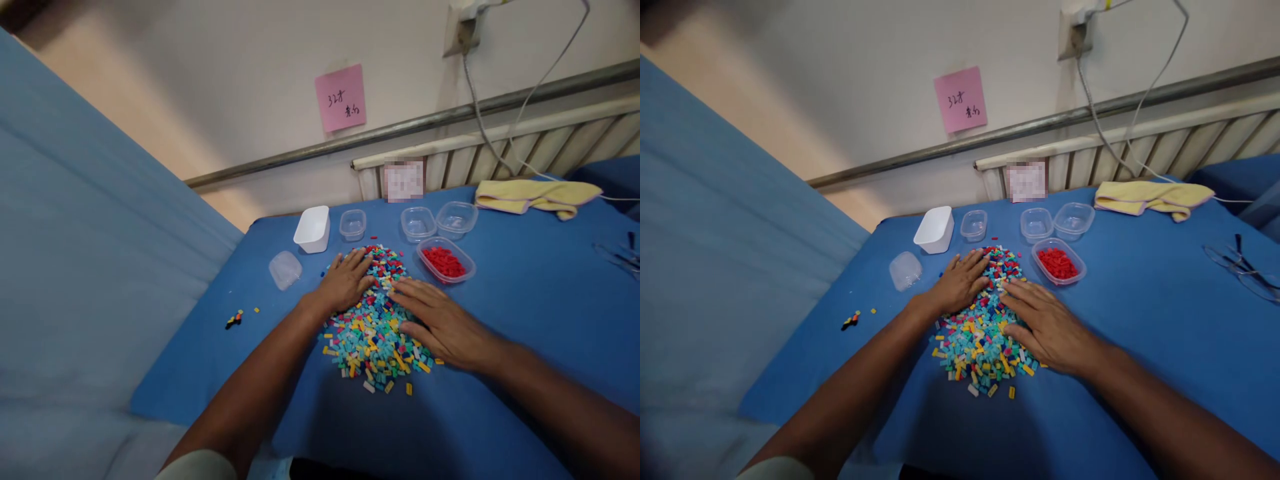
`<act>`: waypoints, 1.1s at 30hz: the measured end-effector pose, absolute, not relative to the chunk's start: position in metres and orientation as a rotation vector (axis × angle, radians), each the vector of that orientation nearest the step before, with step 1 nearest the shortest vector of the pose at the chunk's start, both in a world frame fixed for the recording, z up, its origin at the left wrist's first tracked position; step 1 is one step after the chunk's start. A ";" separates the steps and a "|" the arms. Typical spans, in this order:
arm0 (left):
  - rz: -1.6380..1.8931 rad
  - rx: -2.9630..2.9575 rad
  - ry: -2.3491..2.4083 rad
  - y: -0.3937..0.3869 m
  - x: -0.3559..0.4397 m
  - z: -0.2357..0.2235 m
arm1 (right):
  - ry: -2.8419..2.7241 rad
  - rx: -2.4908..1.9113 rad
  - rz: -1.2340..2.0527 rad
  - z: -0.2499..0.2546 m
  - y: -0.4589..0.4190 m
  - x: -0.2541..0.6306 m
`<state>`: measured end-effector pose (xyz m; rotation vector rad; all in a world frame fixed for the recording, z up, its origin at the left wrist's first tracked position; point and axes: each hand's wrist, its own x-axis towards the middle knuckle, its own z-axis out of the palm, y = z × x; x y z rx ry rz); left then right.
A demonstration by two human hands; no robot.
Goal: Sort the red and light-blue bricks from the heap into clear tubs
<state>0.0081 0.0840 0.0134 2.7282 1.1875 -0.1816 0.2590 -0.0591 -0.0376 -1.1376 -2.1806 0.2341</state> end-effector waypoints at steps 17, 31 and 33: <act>-0.060 2.686 1.177 0.088 -0.019 -0.006 | -2.437 -0.941 0.390 -0.030 -0.083 0.259; -0.125 2.721 0.955 0.048 -0.010 0.002 | -2.340 -1.339 0.331 -0.049 -0.057 0.252; -0.127 2.715 1.008 0.050 -0.020 0.004 | -2.349 -1.347 0.331 -0.050 -0.062 0.254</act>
